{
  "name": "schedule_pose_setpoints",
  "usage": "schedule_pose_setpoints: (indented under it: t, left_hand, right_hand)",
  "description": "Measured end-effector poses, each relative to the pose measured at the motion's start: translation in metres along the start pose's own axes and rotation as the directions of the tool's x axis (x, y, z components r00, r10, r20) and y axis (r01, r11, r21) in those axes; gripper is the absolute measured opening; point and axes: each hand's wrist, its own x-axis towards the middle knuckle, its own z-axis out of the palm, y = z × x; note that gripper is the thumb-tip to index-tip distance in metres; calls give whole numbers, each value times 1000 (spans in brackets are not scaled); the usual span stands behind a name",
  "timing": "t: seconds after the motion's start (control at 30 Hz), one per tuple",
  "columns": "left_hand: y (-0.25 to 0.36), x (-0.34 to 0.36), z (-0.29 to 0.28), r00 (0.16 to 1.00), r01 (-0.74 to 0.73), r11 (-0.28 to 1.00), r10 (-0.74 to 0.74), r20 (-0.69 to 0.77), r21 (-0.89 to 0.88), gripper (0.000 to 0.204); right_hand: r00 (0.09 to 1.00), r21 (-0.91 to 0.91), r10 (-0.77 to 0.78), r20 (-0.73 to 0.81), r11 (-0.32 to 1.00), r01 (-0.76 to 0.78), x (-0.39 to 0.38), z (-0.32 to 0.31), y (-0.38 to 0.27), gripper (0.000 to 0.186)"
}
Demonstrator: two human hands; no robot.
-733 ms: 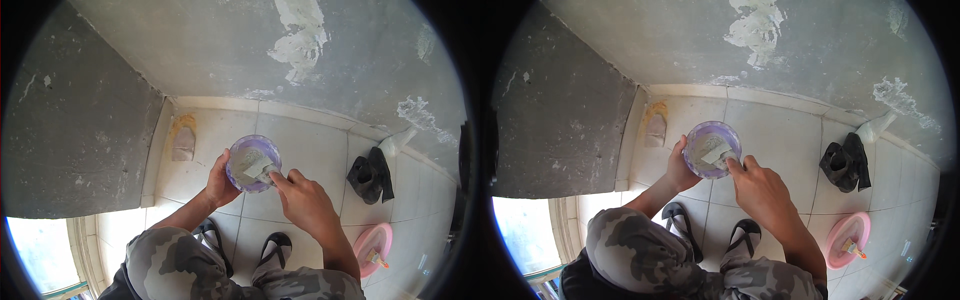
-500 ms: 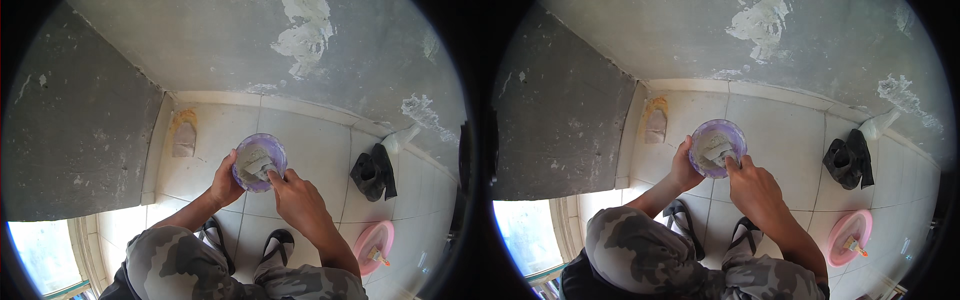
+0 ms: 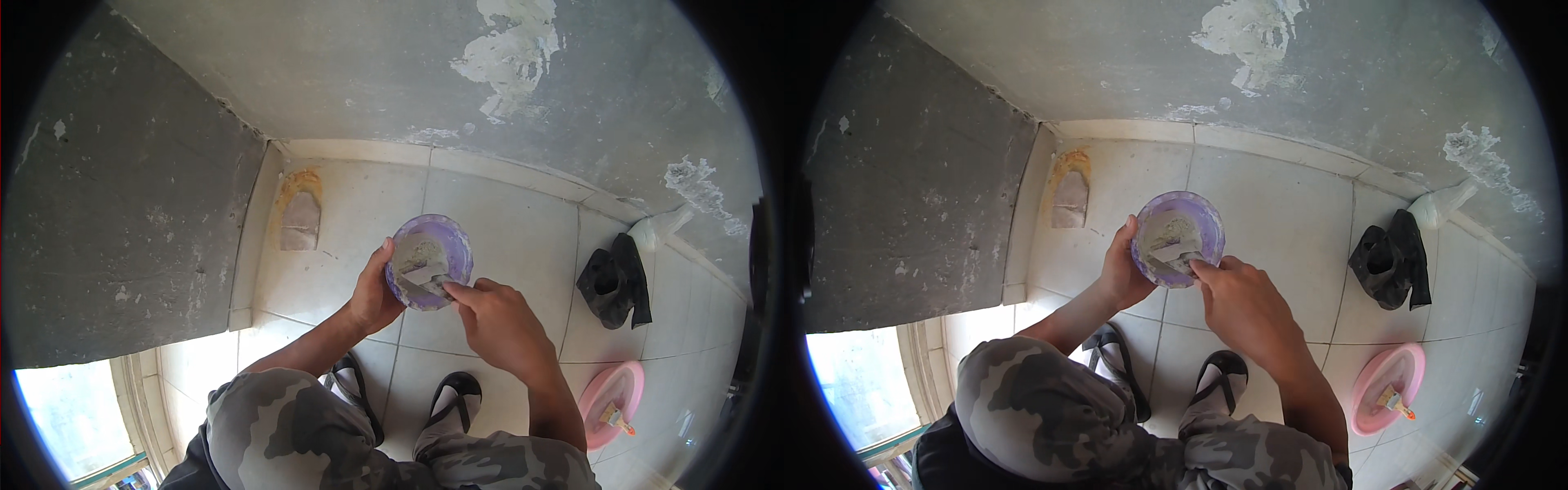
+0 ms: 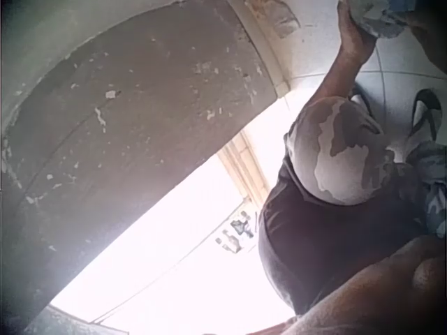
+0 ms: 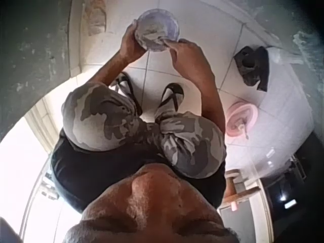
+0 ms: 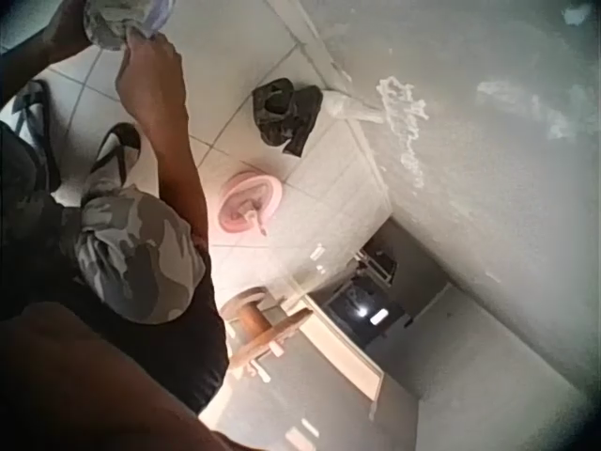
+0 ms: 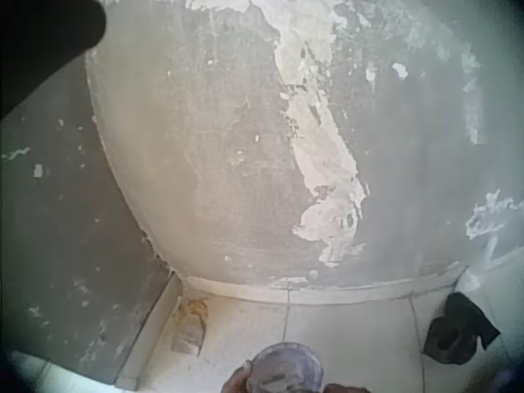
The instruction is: Applying putty or wall filler to repair a crack in a wall using a putty knife and a mixing bowl.
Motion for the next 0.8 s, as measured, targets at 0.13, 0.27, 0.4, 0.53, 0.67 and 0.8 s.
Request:
schedule_pose_setpoints:
  t: [0.13, 0.27, 0.4, 0.53, 0.67, 0.8]
  left_hand:
    - [5, 2, 1, 1000, 5, 1000, -5, -17, -15, 77]
    - [8, 2, -1, 999, 42, 996, -41, 4, -81, 81]
    - [14, 5, 8, 999, 48, 995, -46, 17, -92, 85]
    - [24, -1, 18, 998, 39, 992, -32, 61, -120, 88]
    - [25, -2, 14, 995, 18, 995, -8, 98, -99, 93]
    - [38, -8, 25, 993, -2, 999, 7, 116, -43, 94]
  right_hand:
    - [899, 699, 287, 331, 566, -438, 0, -26, 18, 29]
    - [877, 869, 269, 397, 196, -454, -1, -11, 52, 31]
    - [919, 926, 123, 376, -98, -366, -8, 3, 67, 33]
    - [951, 936, 22, 308, -189, -298, -9, 13, 66, 35]
    - [964, 929, -106, 245, -259, -265, -7, 28, 71, 33]
    - [973, 929, -189, 132, -318, -188, 0, 22, 66, 31]
